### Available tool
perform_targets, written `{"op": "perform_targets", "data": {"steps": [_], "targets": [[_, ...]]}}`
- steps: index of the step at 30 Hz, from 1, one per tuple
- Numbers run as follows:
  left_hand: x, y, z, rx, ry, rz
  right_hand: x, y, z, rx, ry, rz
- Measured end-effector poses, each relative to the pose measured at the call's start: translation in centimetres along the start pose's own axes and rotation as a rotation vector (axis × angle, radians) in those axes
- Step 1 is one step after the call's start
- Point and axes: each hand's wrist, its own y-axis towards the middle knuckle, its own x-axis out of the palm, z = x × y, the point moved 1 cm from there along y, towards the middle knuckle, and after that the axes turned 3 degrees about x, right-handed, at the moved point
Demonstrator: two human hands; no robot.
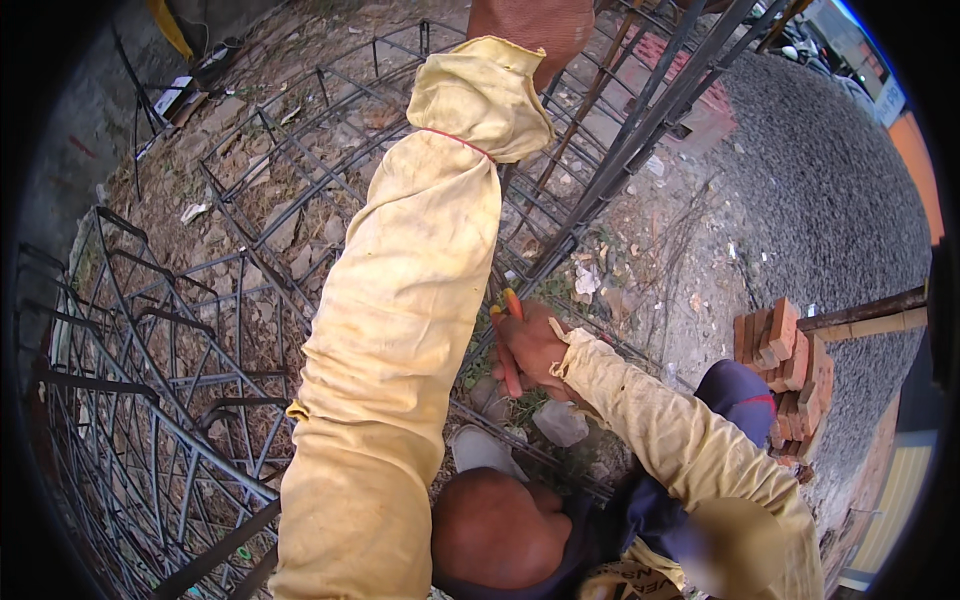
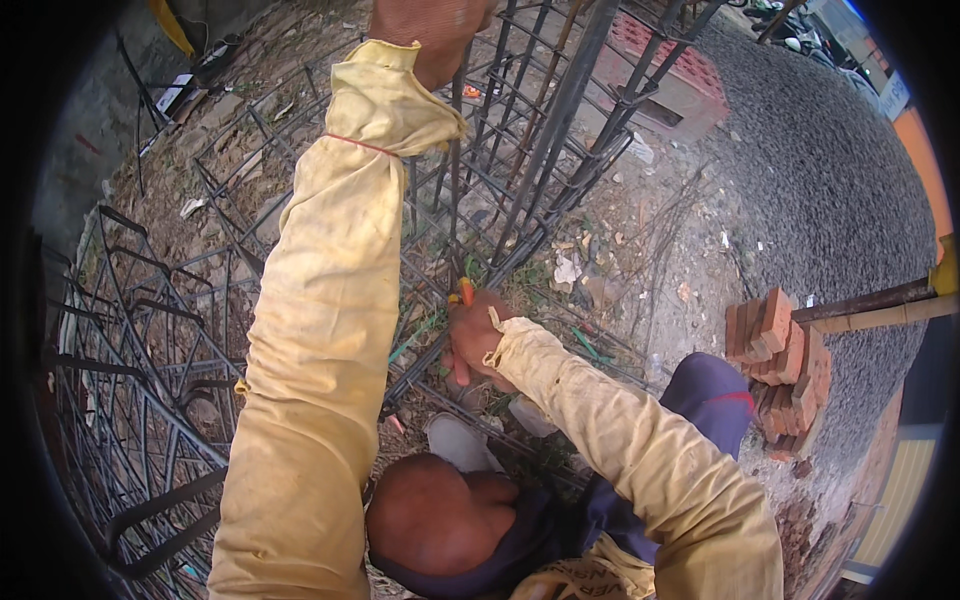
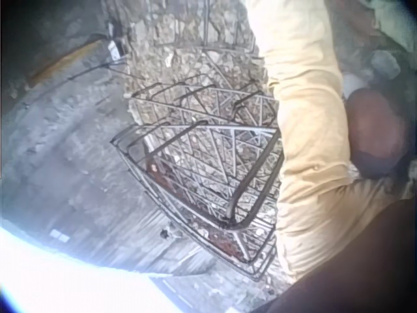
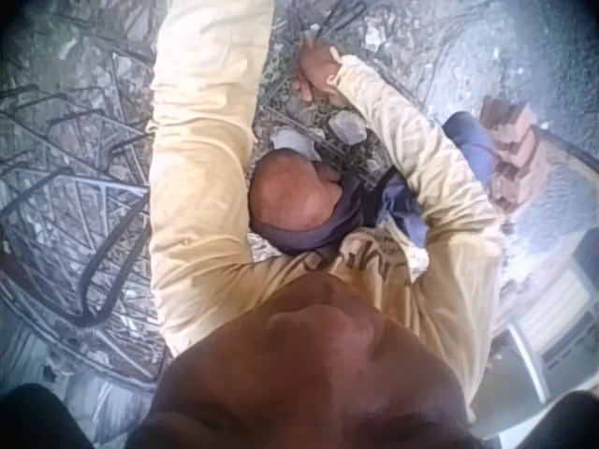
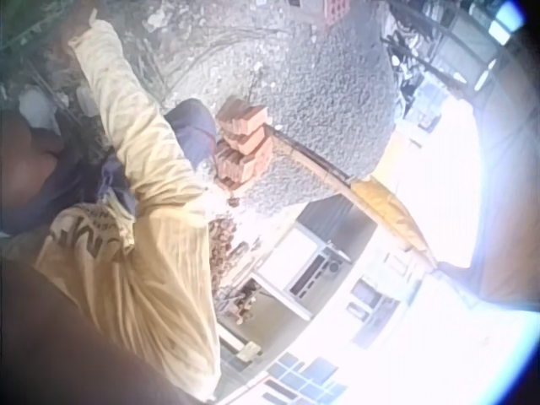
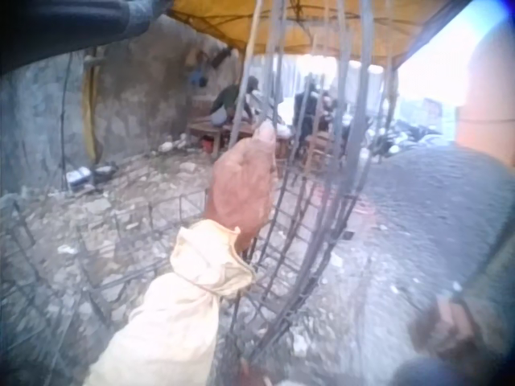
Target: The person assembles a metal frame structure by hand, using pliers to secure connections. They repeatedly adjust and tighten the frame components, ensuring stability throughout the process.
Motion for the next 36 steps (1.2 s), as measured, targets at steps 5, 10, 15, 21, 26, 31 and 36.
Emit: {"op": "perform_targets", "data": {"steps": [5, 10, 15, 21, 26, 31, 36], "targets": [[0.6, -0.2, 0.0, -0.092, -0.022, 0.032, 3.5, -1.7, -1.9, 0.18, 1.245, -0.122], [-0.2, 0.1, 0.2, -0.01, -0.059, -0.028, 2.8, -2.5, -1.0, 0.273, 1.274, -0.212], [0.0, 0.0, 0.2, -0.064, -0.103, -0.037, 0.6, -2.9, -1.2, 0.42, 0.814, -0.143], [0.4, -0.3, 0.2, -0.114, -0.139, -0.047, 3.4, -1.8, 1.0, 0.241, 1.652, -0.585], [0.1, -0.1, 0.5, -0.078, -0.169, -0.066, 2.5, -2.8, -0.4, 0.285, 1.018, -0.001], [-0.3, -0.2, 0.5, -0.078, -0.06, -0.048, 0.5, -3.3, -2.2, 0.086, 0.111, 0.273], [0.2, 0.0, 0.5, -0.034, -0.075, -0.047, 1.0, -2.1, -2.0, 0.099, -0.332, 0.139]]}}
